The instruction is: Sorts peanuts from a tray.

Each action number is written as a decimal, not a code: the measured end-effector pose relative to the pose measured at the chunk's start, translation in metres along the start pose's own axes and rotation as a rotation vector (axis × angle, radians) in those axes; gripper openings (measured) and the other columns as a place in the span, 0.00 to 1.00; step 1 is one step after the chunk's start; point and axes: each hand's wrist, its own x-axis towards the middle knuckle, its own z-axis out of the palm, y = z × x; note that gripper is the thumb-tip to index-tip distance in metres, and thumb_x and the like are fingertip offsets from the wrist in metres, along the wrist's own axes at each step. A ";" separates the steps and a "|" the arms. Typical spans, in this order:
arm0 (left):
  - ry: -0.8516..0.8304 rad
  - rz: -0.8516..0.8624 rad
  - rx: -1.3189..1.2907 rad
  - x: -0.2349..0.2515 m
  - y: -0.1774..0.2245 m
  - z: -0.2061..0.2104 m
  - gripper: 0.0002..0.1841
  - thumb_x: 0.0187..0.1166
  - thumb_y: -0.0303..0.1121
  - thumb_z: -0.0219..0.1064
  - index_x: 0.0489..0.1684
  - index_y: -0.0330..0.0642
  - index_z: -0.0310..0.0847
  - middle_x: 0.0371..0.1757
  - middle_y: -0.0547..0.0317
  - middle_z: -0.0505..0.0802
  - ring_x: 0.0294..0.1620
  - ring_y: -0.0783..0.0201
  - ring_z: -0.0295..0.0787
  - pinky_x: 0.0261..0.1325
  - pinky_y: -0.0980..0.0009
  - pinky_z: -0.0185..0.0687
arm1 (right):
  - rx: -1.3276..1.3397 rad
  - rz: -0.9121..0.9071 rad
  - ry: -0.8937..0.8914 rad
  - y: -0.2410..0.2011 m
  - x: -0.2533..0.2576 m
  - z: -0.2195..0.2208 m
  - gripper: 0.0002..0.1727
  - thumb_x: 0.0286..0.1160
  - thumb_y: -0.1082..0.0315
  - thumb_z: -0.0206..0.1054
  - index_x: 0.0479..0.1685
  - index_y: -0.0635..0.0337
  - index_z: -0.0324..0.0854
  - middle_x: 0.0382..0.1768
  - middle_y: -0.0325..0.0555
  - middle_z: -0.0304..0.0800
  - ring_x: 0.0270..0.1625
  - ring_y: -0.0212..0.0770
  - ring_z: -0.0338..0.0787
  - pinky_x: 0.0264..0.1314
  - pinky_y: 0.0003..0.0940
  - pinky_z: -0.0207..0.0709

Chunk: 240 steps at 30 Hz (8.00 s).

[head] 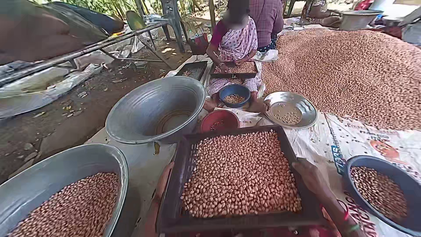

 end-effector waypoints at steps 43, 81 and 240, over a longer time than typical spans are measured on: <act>-0.061 -0.098 0.035 -0.048 -0.024 -0.015 0.19 0.94 0.34 0.35 0.60 0.53 0.75 0.42 0.80 0.96 0.43 0.84 0.93 0.49 0.80 0.90 | -0.052 0.031 -0.147 0.008 -0.045 -0.039 0.19 0.84 0.70 0.59 0.68 0.72 0.79 0.47 0.60 0.90 0.47 0.46 0.89 0.56 0.49 0.80; -0.081 -0.014 -0.031 -0.017 -0.054 -0.036 0.24 0.91 0.30 0.35 0.85 0.42 0.57 0.60 0.75 0.92 0.55 0.84 0.90 0.59 0.83 0.87 | -0.055 -0.334 -0.107 -0.098 -0.036 -0.041 0.19 0.78 0.62 0.58 0.63 0.60 0.81 0.21 0.17 0.76 0.21 0.09 0.71 0.24 0.09 0.65; -0.500 -0.255 0.283 -0.095 -0.030 0.039 0.10 0.76 0.26 0.52 0.36 0.49 0.80 0.14 0.83 0.75 0.13 0.88 0.66 0.19 0.87 0.62 | 0.228 0.040 -0.807 -0.042 -0.026 0.109 0.07 0.85 0.73 0.55 0.49 0.62 0.77 0.33 0.31 0.79 0.28 0.19 0.77 0.34 0.16 0.74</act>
